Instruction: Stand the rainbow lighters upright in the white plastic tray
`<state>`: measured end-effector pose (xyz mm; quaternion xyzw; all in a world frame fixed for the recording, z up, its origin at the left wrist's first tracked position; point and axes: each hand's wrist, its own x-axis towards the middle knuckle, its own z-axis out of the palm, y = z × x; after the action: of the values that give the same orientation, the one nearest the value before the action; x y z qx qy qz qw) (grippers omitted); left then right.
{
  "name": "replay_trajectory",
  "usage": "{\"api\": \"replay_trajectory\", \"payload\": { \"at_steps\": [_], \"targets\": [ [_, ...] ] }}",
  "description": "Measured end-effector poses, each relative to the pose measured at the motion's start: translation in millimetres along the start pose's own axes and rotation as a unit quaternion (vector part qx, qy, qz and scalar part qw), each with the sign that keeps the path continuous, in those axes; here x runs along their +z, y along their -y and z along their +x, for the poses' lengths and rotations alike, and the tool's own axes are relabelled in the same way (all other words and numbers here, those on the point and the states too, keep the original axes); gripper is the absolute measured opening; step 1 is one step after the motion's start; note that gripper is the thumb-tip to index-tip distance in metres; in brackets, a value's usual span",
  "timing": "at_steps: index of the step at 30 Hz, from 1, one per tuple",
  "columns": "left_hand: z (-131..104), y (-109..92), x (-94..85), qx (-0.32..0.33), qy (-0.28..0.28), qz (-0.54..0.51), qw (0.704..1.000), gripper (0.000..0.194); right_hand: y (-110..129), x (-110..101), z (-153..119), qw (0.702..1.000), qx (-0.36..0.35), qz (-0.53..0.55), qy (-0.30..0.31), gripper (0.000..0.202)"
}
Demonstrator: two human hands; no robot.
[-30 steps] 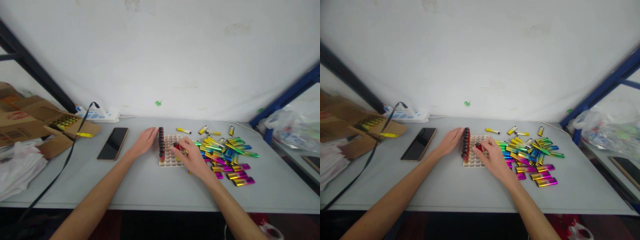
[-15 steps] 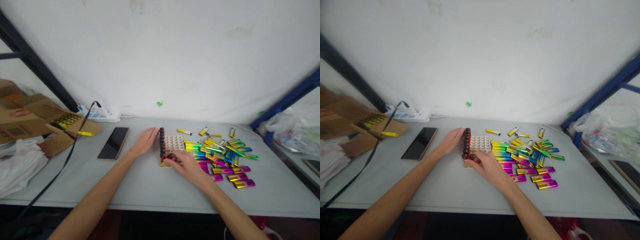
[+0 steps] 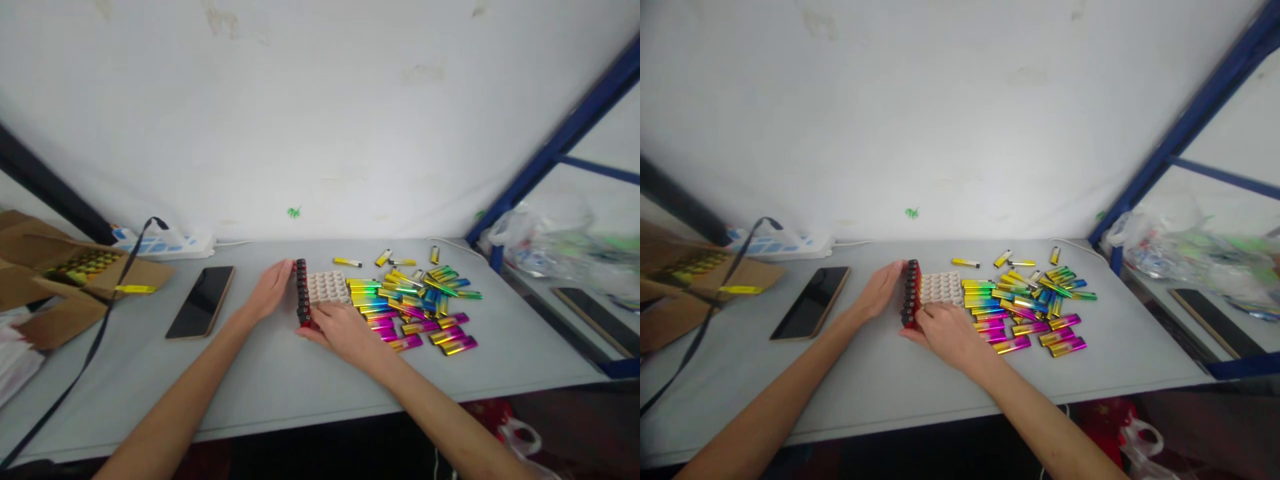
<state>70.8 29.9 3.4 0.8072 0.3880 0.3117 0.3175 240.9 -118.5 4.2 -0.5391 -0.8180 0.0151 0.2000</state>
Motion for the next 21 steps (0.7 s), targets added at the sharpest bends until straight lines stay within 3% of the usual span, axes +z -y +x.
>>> {"api": "replay_trajectory", "payload": {
  "at_steps": [5, 9, 11, 15, 18, 21],
  "targets": [
    [1.6, -2.4, -0.9, 0.004, -0.002, 0.012, 1.000, 0.063, -18.8, -21.9, -4.0, 0.996, 0.005, 0.090, -0.021, 0.051],
    [1.5, -3.4, -0.9, 0.004, 0.002, 0.020, 1.000, 0.062, -73.3, -50.8, -11.1, 0.986, 0.123, 0.091, -0.070, 0.035],
    [1.5, -3.5, -0.5, 0.002, 0.002, 0.028, 1.000, 0.062, -106.9, -58.8, -8.0, 0.985, 0.152, 0.051, -0.057, 0.020],
    [1.7, -3.3, 0.0, -0.006, 0.002, 0.044, 0.999, 0.062, -151.6, -52.9, 18.5, 0.984, 0.176, -0.021, 0.018, 0.018],
    [0.9, -3.6, -0.8, -0.004, 0.005, 0.030, 1.000, 0.061, -159.0, -39.0, 41.8, 0.978, 0.188, -0.059, 0.064, 0.023],
    [-0.6, -4.5, -2.1, 0.002, 0.006, 0.010, 1.000, 0.059, -157.5, -32.4, 53.6, 0.976, 0.195, -0.063, 0.072, 0.021]
  ]
}}
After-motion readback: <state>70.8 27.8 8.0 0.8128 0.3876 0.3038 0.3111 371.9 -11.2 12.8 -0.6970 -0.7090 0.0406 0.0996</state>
